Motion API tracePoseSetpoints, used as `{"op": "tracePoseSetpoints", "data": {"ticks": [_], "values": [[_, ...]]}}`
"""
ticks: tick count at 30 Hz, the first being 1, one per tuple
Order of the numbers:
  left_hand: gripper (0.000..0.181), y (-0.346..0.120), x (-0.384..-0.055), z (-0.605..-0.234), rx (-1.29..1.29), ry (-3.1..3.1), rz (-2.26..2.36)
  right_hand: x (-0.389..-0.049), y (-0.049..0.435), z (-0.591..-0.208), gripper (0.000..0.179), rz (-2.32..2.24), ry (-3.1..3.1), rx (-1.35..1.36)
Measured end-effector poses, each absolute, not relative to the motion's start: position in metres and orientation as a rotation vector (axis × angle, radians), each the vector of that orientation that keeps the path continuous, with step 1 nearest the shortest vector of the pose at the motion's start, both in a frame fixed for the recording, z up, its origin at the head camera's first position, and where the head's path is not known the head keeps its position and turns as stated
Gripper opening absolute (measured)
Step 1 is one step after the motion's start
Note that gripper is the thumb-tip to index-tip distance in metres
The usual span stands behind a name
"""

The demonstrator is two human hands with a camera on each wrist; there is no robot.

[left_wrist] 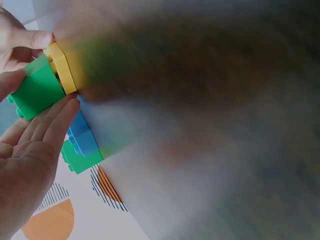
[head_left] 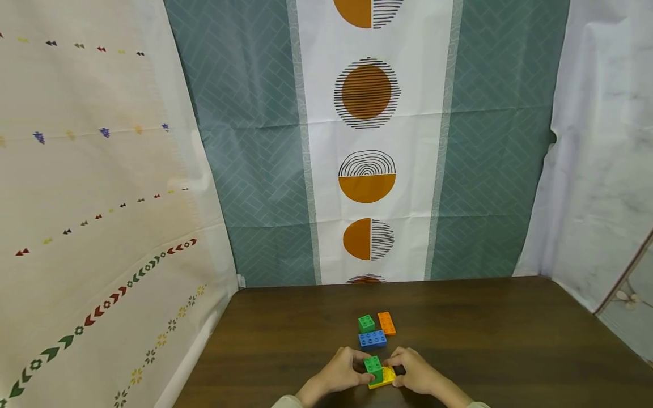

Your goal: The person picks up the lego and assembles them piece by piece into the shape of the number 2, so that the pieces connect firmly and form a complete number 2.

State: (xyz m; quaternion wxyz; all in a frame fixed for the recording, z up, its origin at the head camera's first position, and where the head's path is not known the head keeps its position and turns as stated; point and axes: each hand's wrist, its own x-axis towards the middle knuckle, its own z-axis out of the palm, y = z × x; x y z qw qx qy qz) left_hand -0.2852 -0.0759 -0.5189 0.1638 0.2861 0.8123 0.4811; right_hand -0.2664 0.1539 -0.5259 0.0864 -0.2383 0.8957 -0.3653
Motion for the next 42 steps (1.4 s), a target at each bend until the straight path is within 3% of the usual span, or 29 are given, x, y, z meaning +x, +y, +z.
{"op": "tracePoseSetpoints", "data": {"ticks": [27, 42], "values": [[0.039, -0.075, -0.287, -0.522, 0.967, 2.411, 1.294, -0.270, 0.153, -0.530, 0.038, -1.235, 2.650, -0.591], [0.039, -0.077, -0.294, -0.524, 1.011, 2.401, 1.305, -0.275, 0.155, -0.527, 0.036, -1.255, 2.673, -0.674]]}}
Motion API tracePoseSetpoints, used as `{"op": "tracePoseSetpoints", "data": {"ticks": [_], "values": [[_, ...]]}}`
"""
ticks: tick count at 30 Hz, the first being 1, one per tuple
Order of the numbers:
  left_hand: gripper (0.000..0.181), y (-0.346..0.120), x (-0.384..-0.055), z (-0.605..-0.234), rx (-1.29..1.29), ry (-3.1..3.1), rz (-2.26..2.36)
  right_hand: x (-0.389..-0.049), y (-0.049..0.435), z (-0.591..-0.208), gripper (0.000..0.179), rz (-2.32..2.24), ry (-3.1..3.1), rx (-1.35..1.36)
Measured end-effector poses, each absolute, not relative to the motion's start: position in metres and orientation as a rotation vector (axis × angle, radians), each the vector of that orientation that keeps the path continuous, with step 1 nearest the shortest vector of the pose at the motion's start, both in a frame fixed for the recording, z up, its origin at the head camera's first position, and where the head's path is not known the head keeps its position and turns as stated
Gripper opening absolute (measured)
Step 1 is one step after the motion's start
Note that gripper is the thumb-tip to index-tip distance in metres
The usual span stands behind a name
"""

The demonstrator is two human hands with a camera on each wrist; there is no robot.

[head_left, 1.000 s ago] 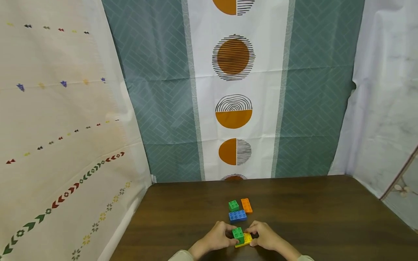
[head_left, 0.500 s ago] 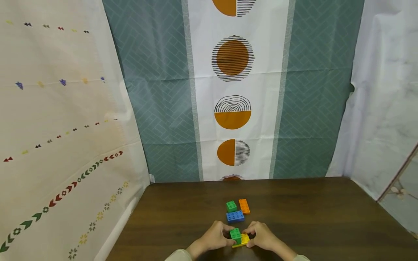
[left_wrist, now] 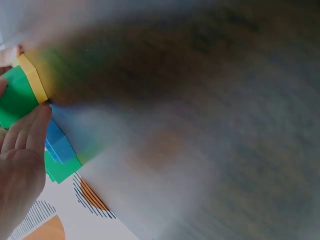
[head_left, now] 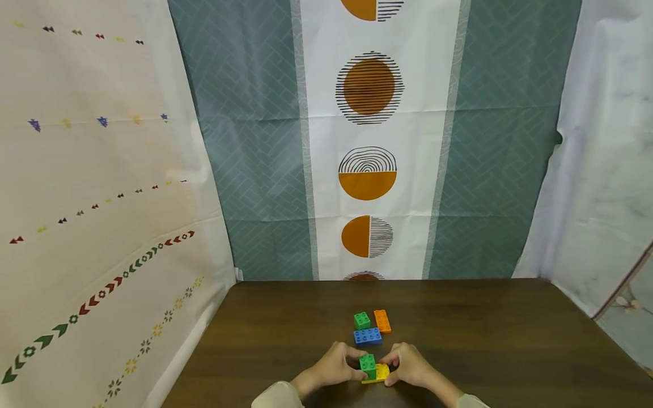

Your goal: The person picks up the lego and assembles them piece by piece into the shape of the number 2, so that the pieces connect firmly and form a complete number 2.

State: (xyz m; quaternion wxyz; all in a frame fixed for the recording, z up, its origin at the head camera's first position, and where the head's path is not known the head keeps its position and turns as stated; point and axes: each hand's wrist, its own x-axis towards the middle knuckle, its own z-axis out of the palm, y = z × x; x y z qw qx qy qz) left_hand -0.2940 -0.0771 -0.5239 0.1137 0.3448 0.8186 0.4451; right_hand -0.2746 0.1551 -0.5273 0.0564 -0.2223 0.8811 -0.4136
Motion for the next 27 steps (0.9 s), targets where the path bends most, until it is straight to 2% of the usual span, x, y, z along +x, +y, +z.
{"op": "tracePoseSetpoints", "data": {"ticks": [13, 27], "values": [[0.040, -0.0767, -0.2939, -0.5256, 0.917, 2.356, 1.365, -0.2738, 0.1573, -0.5294, 0.037, -1.280, 2.671, -0.655], [0.032, -0.0754, -0.2945, -0.5327, 0.868, 2.317, 1.452, -0.2739, 0.1596, -0.5298, 0.038, -1.317, 2.612, -0.672]]}}
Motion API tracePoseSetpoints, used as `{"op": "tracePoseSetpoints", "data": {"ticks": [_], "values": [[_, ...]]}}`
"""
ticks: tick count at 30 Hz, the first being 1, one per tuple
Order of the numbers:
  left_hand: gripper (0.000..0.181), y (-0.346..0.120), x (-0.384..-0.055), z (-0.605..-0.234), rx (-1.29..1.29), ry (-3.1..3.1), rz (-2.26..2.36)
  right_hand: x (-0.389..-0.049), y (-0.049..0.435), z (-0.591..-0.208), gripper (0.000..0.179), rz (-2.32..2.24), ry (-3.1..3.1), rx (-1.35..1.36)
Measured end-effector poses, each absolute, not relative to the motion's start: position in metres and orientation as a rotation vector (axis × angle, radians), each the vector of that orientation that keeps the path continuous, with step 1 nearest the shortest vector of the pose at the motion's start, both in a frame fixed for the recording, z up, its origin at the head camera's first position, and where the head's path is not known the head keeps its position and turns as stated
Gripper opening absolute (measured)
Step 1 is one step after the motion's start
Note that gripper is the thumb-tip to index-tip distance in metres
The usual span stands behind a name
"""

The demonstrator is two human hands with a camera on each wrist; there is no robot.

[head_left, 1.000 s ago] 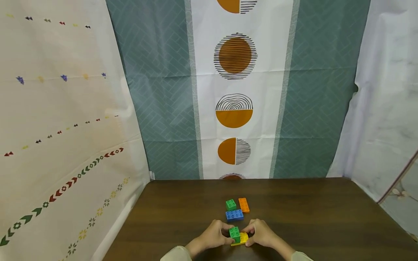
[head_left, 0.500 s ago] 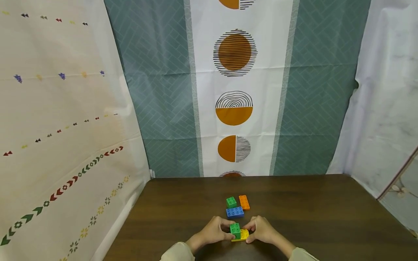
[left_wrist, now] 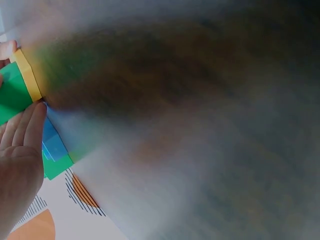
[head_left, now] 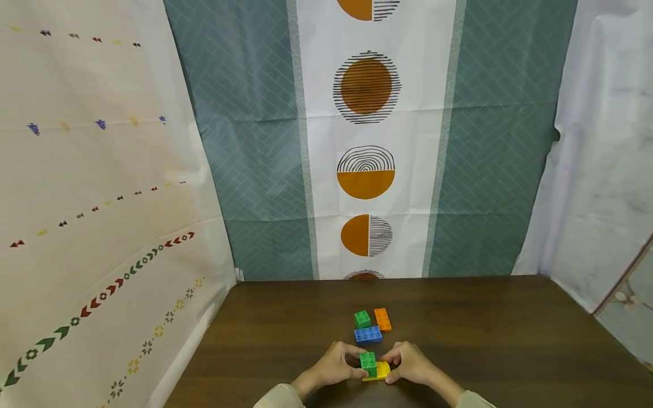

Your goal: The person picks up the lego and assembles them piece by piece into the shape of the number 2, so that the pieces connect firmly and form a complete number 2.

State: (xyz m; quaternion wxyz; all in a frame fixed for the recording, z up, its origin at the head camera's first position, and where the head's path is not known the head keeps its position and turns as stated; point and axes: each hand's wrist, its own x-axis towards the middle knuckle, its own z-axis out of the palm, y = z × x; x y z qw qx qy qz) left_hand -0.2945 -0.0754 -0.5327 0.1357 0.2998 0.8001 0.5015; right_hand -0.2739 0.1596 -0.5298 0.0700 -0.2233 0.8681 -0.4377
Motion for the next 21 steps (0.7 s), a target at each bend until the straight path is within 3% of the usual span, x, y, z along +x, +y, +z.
{"op": "tracePoseSetpoints", "data": {"ticks": [12, 21], "values": [[0.032, -0.078, -0.296, -0.534, 0.864, 2.310, 1.458, -0.274, 0.167, -0.526, 0.039, -1.396, 2.421, -0.656], [0.035, -0.078, -0.294, -0.530, 0.832, 2.291, 1.448, -0.276, 0.172, -0.522, 0.036, -1.565, 2.518, -0.399]]}}
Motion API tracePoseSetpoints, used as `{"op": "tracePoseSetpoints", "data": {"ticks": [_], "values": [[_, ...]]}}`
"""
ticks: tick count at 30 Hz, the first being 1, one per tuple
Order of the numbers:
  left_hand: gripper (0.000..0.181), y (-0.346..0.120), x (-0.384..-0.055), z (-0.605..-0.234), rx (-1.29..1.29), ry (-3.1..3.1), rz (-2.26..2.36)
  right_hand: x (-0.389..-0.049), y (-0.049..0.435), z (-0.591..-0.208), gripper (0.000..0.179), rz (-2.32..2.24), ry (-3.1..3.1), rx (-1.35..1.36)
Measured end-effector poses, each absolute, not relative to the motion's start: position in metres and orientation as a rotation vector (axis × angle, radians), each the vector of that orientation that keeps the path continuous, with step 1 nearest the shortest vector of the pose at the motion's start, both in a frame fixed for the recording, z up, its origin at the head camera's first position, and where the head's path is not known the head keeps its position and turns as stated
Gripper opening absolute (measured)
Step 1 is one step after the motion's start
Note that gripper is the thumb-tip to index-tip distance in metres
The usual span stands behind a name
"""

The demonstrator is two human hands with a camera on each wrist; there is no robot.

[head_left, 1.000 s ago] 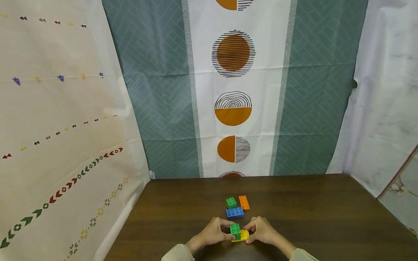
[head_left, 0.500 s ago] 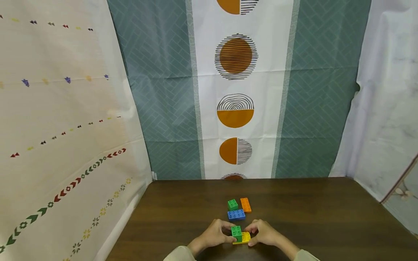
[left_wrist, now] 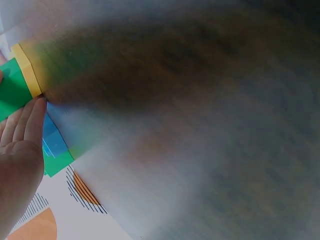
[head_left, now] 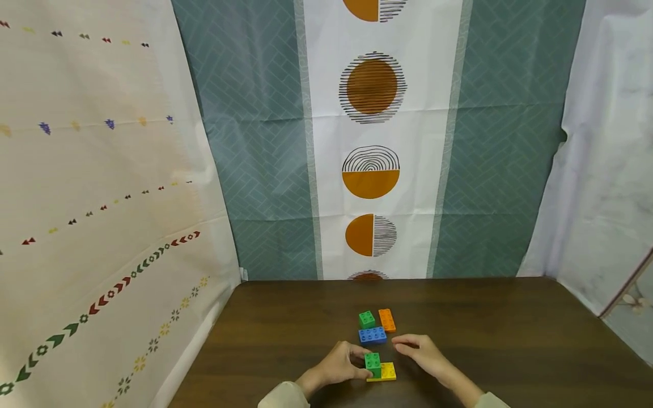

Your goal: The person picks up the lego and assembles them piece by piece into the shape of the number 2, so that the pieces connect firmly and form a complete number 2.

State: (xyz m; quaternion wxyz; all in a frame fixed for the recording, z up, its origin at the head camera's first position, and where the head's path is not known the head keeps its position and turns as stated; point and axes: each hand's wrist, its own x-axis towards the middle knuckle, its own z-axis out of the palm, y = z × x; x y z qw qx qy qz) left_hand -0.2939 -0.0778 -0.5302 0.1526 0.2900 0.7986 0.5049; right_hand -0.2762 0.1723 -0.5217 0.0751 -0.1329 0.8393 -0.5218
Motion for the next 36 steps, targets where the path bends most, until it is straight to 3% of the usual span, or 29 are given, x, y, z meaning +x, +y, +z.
{"op": "tracePoseSetpoints", "data": {"ticks": [9, 18, 28, 36], "values": [[0.033, -0.076, -0.296, -0.532, 0.876, 2.270, 1.460, -0.300, 0.157, -0.518, 0.020, -1.513, 2.923, -0.505], [0.029, -0.079, -0.295, -0.526, 0.881, 2.199, 1.478, -0.324, 0.143, -0.511, 0.030, -1.283, 2.830, -0.655], [0.029, -0.079, -0.294, -0.525, 0.908, 2.201, 1.475, -0.329, 0.134, -0.520, 0.026, -1.209, 2.837, -0.740], [0.031, -0.082, -0.294, -0.526, 0.867, 2.210, 1.464, -0.326, 0.123, -0.525, 0.044, -1.043, 2.845, -0.843]]}}
